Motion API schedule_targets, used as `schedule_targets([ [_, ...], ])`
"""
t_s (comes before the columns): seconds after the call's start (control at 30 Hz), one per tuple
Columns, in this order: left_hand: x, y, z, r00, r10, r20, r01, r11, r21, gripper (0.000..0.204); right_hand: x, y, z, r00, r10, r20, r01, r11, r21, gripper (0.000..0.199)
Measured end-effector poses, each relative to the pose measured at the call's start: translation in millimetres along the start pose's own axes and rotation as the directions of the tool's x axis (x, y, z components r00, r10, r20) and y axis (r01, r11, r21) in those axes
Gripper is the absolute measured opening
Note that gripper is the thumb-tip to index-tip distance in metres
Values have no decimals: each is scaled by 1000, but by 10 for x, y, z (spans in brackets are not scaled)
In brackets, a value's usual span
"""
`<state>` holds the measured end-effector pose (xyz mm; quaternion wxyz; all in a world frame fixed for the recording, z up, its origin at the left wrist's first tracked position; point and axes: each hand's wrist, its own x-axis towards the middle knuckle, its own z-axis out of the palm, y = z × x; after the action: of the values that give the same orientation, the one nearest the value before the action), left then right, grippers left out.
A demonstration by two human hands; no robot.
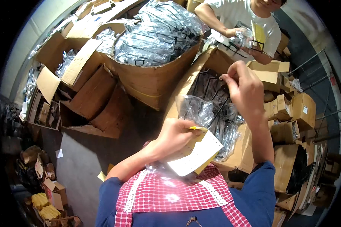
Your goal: The person takes black plastic components from a box, applies small circular stickers from a sheet to each part by hand, and places the items into plastic bags.
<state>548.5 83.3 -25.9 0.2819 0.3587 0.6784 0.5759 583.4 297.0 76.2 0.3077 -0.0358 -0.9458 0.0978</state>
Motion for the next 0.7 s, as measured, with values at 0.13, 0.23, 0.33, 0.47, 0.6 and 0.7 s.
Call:
schedule_targets([
  [0.13,-57,-137,-150,998,-50,-49,40,982,-187,17,201,276,75,956,283,83,-281,959,-30,26],
  [0.23,-145,-8,-603,963,-187,-194,79,884,-460,16,2,328,130,911,395,119,-410,899,157,25],
  [0.33,-118,-58,-1433,858,-93,-505,-111,927,-359,20,-432,776,398,862,450,236,-494,849,188,18],
  [0.47,-332,18,-3036,686,21,-727,-225,956,-185,29,-1196,1356,831,725,505,468,-688,557,465,12],
  [0.6,-371,27,-4438,356,-34,-934,-164,982,-98,30,-1844,1753,1146,393,695,602,-911,205,358,12],
  [0.7,-346,-80,-5291,349,-4,-937,-81,996,-35,32,-2334,2120,1299,371,665,649,-926,210,313,11],
])
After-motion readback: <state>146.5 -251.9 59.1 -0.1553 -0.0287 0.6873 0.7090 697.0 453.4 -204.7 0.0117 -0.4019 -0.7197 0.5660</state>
